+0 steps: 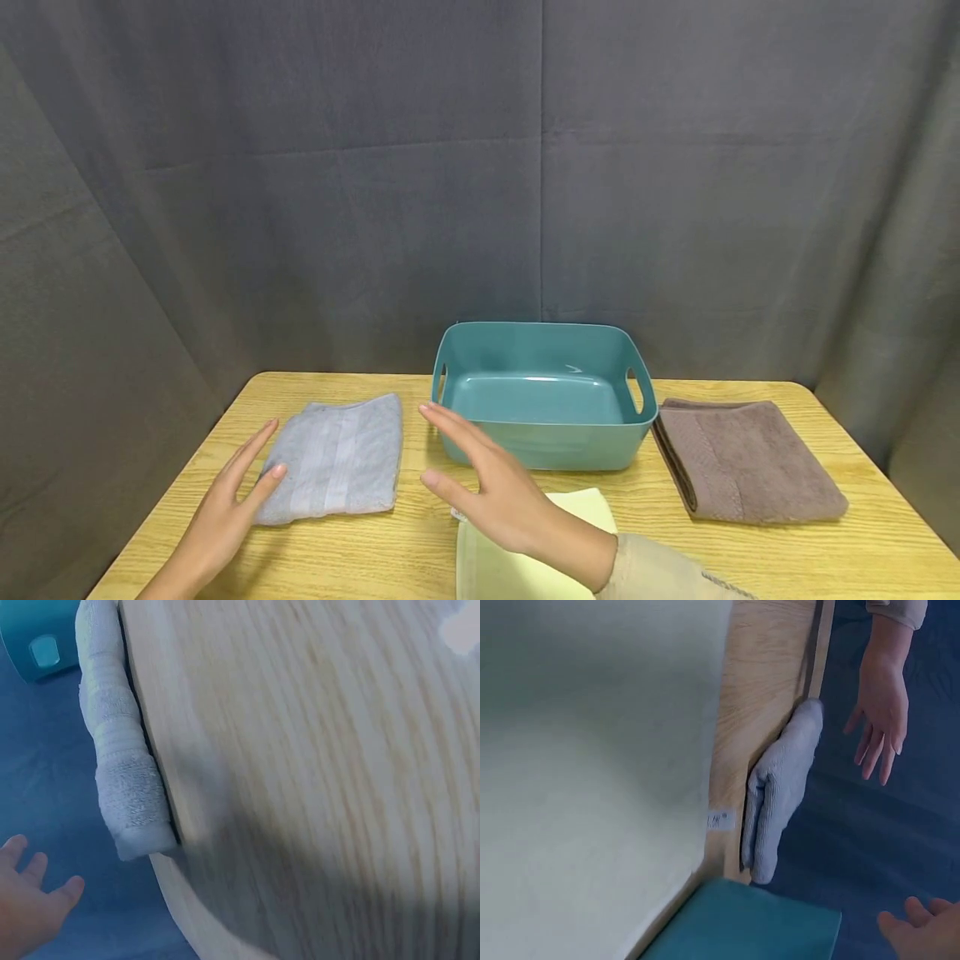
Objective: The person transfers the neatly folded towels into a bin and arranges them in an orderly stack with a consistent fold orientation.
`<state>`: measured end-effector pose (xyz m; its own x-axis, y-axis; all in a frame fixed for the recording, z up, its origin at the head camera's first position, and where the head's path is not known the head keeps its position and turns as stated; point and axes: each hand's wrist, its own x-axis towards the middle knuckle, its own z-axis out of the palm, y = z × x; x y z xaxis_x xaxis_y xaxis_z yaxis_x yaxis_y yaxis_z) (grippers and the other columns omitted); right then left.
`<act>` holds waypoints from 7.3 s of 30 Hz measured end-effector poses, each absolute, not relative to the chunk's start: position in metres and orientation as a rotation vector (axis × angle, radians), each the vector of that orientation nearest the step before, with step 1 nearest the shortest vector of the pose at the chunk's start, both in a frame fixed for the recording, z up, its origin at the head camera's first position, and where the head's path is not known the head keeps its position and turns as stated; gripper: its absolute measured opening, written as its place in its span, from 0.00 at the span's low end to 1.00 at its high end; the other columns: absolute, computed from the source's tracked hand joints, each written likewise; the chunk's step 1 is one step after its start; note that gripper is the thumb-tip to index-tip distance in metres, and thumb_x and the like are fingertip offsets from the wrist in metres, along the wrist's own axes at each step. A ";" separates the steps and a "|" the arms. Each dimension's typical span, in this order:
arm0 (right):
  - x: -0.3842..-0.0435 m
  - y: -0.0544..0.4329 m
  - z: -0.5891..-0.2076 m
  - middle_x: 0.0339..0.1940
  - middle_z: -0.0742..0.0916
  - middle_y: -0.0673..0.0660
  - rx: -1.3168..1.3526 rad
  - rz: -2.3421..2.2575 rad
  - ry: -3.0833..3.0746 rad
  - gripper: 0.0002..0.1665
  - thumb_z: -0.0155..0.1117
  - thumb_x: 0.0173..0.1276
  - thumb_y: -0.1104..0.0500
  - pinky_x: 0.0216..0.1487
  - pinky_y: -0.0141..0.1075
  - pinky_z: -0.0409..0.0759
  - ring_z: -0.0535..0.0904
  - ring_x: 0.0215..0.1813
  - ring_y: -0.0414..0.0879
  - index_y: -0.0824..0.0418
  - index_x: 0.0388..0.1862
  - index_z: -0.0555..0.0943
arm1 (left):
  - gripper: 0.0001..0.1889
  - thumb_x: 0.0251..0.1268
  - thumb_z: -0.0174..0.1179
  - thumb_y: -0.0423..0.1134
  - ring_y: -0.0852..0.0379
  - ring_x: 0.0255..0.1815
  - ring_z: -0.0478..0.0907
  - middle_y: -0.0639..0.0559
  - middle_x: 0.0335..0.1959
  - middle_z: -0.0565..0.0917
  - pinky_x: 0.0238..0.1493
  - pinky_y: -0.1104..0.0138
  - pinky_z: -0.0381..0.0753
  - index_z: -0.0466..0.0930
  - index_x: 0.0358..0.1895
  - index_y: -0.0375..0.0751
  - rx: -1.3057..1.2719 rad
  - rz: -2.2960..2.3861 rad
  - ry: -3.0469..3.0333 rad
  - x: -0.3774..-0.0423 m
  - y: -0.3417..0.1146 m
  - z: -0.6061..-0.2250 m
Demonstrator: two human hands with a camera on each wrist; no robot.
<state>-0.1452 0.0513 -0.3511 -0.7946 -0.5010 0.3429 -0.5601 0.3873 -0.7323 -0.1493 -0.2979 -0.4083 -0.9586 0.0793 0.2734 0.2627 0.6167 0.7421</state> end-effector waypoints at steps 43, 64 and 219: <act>-0.205 -0.059 -0.406 0.72 0.73 0.47 0.400 1.868 -2.413 0.32 0.61 0.72 0.43 0.62 0.51 0.72 0.72 0.67 0.51 0.42 0.74 0.68 | 0.40 0.75 0.54 0.55 0.31 0.72 0.55 0.33 0.74 0.61 0.61 0.37 0.65 0.48 0.80 0.40 -0.034 -1.261 -2.756 -0.193 -0.316 -0.422; -0.211 -0.068 -0.424 0.68 0.77 0.56 0.173 1.844 -2.463 0.35 0.69 0.66 0.49 0.58 0.51 0.76 0.77 0.62 0.58 0.54 0.71 0.72 | 0.44 0.72 0.56 0.56 0.29 0.72 0.56 0.28 0.74 0.58 0.67 0.40 0.61 0.47 0.79 0.36 0.124 -1.400 -2.760 -0.199 -0.318 -0.435; -0.140 0.041 -0.376 0.50 0.82 0.57 0.531 2.187 -2.487 0.34 0.70 0.62 0.66 0.43 0.37 0.78 0.77 0.43 0.46 0.69 0.67 0.71 | 0.35 0.69 0.61 0.35 0.60 0.49 0.78 0.36 0.65 0.72 0.46 0.65 0.82 0.56 0.73 0.27 0.205 -2.031 -2.570 -0.104 -0.251 -0.375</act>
<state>-0.1397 0.0409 -0.3763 -0.9280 -0.3696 0.0482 -0.0950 0.1096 -0.9894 -0.1036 -0.2505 -0.3746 -0.9825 -0.0110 -0.1861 -0.1836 0.2301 0.9557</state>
